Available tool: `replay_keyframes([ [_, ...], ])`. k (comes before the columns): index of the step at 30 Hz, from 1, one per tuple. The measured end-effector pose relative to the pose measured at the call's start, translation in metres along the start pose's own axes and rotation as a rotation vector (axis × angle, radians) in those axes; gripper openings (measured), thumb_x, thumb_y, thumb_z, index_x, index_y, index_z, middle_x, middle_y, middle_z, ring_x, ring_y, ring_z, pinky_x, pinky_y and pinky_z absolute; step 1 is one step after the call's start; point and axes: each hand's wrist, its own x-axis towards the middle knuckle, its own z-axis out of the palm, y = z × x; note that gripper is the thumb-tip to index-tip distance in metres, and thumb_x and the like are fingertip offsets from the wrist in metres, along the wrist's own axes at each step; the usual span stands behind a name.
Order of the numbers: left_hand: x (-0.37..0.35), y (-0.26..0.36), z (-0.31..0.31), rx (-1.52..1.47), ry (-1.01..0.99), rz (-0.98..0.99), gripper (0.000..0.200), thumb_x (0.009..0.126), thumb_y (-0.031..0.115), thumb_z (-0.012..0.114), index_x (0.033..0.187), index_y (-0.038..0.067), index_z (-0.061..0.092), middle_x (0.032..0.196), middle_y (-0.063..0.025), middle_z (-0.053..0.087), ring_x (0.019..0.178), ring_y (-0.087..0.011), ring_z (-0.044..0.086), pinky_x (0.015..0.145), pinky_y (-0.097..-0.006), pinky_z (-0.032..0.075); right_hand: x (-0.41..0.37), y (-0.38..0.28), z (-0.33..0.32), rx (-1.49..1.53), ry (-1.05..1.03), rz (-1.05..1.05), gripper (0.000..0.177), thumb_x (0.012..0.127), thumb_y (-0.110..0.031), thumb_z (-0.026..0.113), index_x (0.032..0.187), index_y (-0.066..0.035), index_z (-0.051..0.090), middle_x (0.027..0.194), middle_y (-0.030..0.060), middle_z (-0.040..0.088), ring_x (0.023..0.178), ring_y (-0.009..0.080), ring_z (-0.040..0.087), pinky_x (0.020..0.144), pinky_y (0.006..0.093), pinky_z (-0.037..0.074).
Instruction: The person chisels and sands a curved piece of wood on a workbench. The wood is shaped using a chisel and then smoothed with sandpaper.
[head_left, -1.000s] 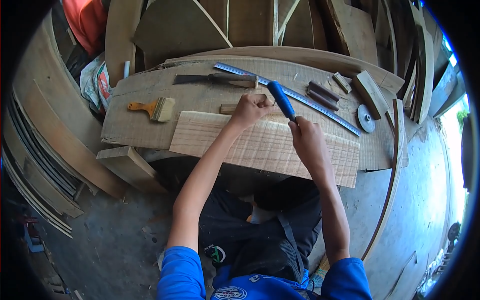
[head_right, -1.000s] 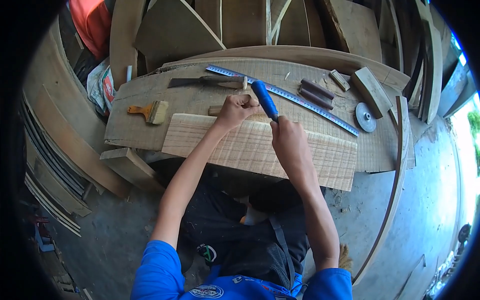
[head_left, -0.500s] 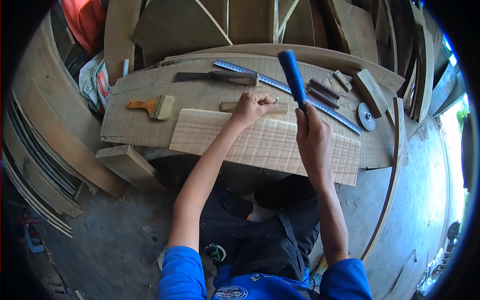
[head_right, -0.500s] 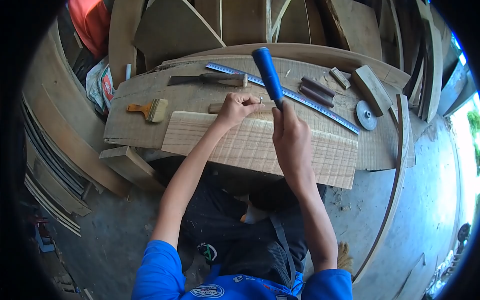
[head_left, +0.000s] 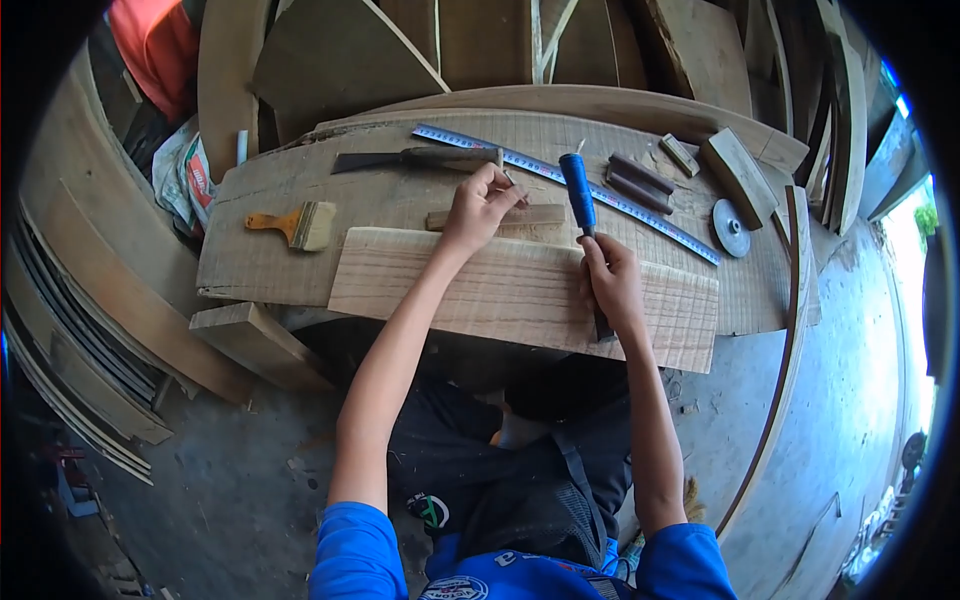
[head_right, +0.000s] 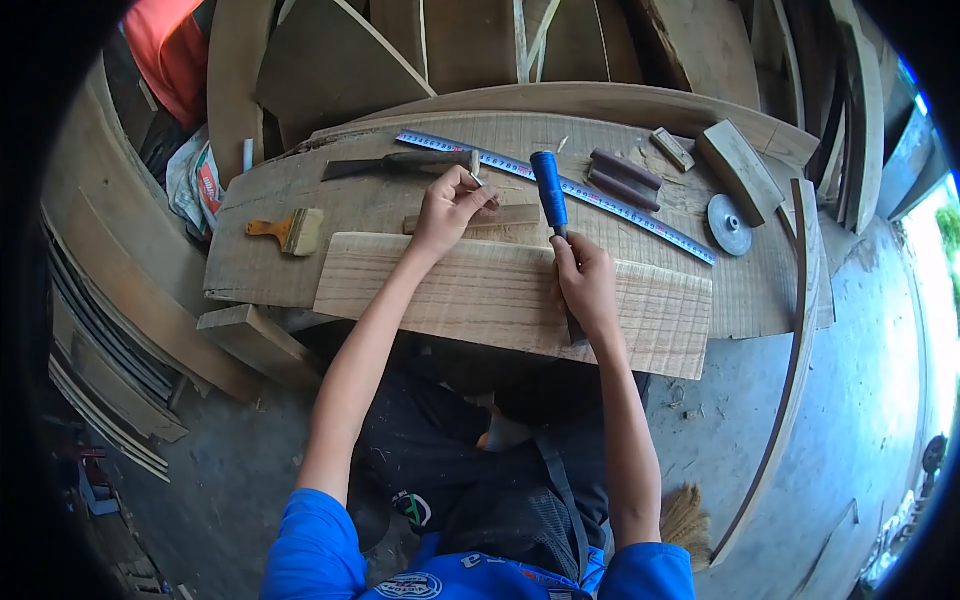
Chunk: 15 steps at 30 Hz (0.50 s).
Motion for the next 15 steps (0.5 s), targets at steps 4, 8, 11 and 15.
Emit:
replay_keyframes([
  [4, 0.0004, -0.0032, -0.0004, 0.159, -0.045, 0.006, 0.017, 0.081, 0.01, 0.063, 0.074, 0.002, 0.051, 0.07, -0.0047, 0.061, 0.068, -0.01, 0.061, 0.06, -0.0225, 0.049, -0.0024, -0.0044, -0.0002, 0.009, -0.01, 0.012, 0.022, 0.091, -0.019, 0.049, 0.091, 0.0, 0.058, 0.052, -0.0007, 0.046, 0.037, 0.0055, 0.041, 0.033, 0.021, 0.031],
  [8, 0.0009, -0.0071, -0.0003, 0.201, -0.048, 0.015, 0.017, 0.081, 0.012, 0.064, 0.074, 0.002, 0.052, 0.069, -0.0039, 0.061, 0.067, -0.01, 0.061, 0.06, -0.0228, 0.047, -0.0024, -0.0039, 0.0, -0.003, -0.001, 0.007, 0.022, 0.091, -0.019, 0.048, 0.091, 0.001, 0.058, 0.052, -0.0008, 0.046, 0.037, 0.0054, 0.041, 0.033, 0.0212, 0.03],
  [11, -0.0001, -0.0045, 0.0012, 0.342, -0.035, 0.019, 0.018, 0.08, 0.013, 0.065, 0.073, 0.001, 0.052, 0.068, -0.0042, 0.061, 0.066, -0.0103, 0.061, 0.059, -0.0241, 0.047, -0.0026, -0.0029, 0.0008, -0.005, 0.006, -0.006, 0.022, 0.091, -0.019, 0.049, 0.091, 0.001, 0.058, 0.052, -0.001, 0.046, 0.037, 0.0054, 0.041, 0.033, 0.0212, 0.03],
  [15, -0.0006, 0.0001, 0.0046, 0.429, -0.045, 0.058, 0.019, 0.079, 0.013, 0.066, 0.074, 0.0, 0.052, 0.068, -0.0062, 0.061, 0.065, -0.0119, 0.061, 0.057, -0.0258, 0.047, -0.0033, -0.0052, 0.0011, -0.02, 0.013, -0.009, 0.022, 0.091, -0.019, 0.049, 0.09, 0.001, 0.058, 0.052, -0.0012, 0.046, 0.037, 0.0053, 0.042, 0.033, 0.0213, 0.03],
])
